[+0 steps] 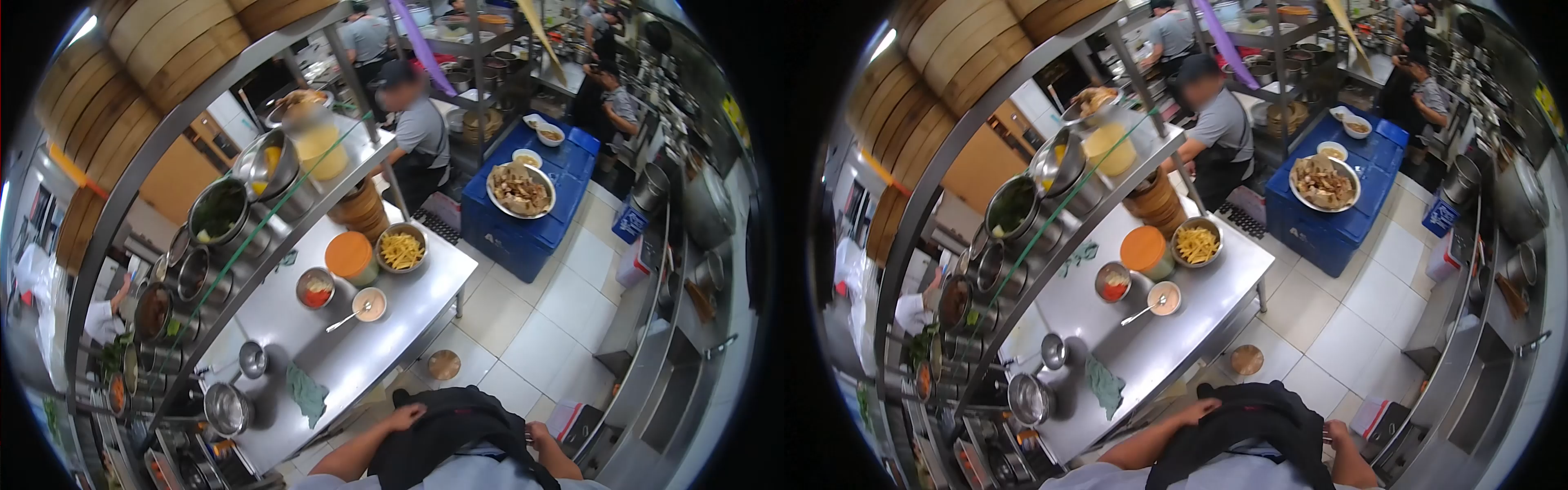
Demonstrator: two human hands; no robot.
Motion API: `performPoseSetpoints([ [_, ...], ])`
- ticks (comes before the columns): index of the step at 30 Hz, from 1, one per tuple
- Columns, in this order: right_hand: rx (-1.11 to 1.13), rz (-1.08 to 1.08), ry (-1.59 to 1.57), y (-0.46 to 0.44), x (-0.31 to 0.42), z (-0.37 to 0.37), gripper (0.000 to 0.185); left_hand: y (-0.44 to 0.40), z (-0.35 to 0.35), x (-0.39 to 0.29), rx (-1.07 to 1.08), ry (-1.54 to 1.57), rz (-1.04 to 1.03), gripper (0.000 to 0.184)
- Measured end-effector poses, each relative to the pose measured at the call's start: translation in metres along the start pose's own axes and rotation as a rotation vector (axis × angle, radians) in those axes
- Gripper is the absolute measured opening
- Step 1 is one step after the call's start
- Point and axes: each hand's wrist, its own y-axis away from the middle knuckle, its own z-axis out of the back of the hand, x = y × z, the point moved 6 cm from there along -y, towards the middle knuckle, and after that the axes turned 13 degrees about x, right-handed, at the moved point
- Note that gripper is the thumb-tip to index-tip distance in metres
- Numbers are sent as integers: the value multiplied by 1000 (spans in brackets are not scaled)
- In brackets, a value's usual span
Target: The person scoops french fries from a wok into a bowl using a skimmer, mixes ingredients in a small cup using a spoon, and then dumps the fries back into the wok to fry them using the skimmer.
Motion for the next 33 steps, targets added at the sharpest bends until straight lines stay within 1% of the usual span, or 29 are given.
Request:
performPoseSetpoints([
  [1,6,-8,24,-2,7,1,17,26,-23,22,69,-166,-57,55],
  [2,-17,-22,36,0,14,2,18,39,-30,44,58,-154,-49,55],
  [3,-39,-28,45,-1,25,0,18,49,-28,80,-3,98,203,59],
  [4,-20,11,85,-6,34,3,18,72,-30,94,-58,357,457,62],
  [5,-5,45,86,-10,43,5,18,89,-28,92,-63,369,464,62],
  [6,-18,75,103,-15,54,7,17,107,-16,72,49,421,639,63],
  [7,-33,89,142,-11,68,4,25,123,-10,53,167,468,809,64],
  [9,-59,128,161,-6,94,-5,21,137,-7,79,135,424,821,63],
  [11,-82,212,145,3,110,-19,19,152,0,93,84,392,885,61],
  [12,-92,220,138,11,113,-28,19,157,2,94,90,384,875,61],
  [14,-33,284,150,27,108,-55,17,167,-3,95,1,540,838,56],
  [15,8,280,182,31,100,-69,18,166,-3,98,1,539,823,56],
  [17,68,191,292,28,72,-97,24,165,-2,109,-59,466,846,49],
  [18,107,169,425,28,55,-112,31,166,-11,117,-57,472,842,49],
  [19,147,144,556,29,38,-126,38,162,-13,123,-115,391,726,46],
  [20,142,141,559,32,23,-133,38,158,-17,127,-172,308,610,43],
  [21,227,81,414,36,3,-144,41,159,-26,132,-172,310,607,43],
  [23,395,-33,119,54,-26,-170,48,158,-33,132,-171,223,515,41],
  [24,477,-89,-34,60,-39,-178,51,163,-35,130,-169,219,512,41],
  [25,476,-87,-39,59,-51,-175,51,171,-40,123,-143,216,502,40],
  [27,533,-16,119,48,-64,-160,52,185,-41,112,-117,196,484,38],
  [29,579,57,274,27,-78,-135,53,206,-48,118,-73,215,583,30],
  [30,601,94,355,17,-80,-129,54,213,-48,123,-71,204,578,30],
  [31,601,104,352,4,-78,-125,54,224,-53,132,-43,239,640,27],
  [32,543,24,473,-11,-81,-119,57,235,-57,141,-16,276,704,23],
  [33,483,-57,593,-19,-84,-114,59,241,-57,142,-20,271,703,23],
])
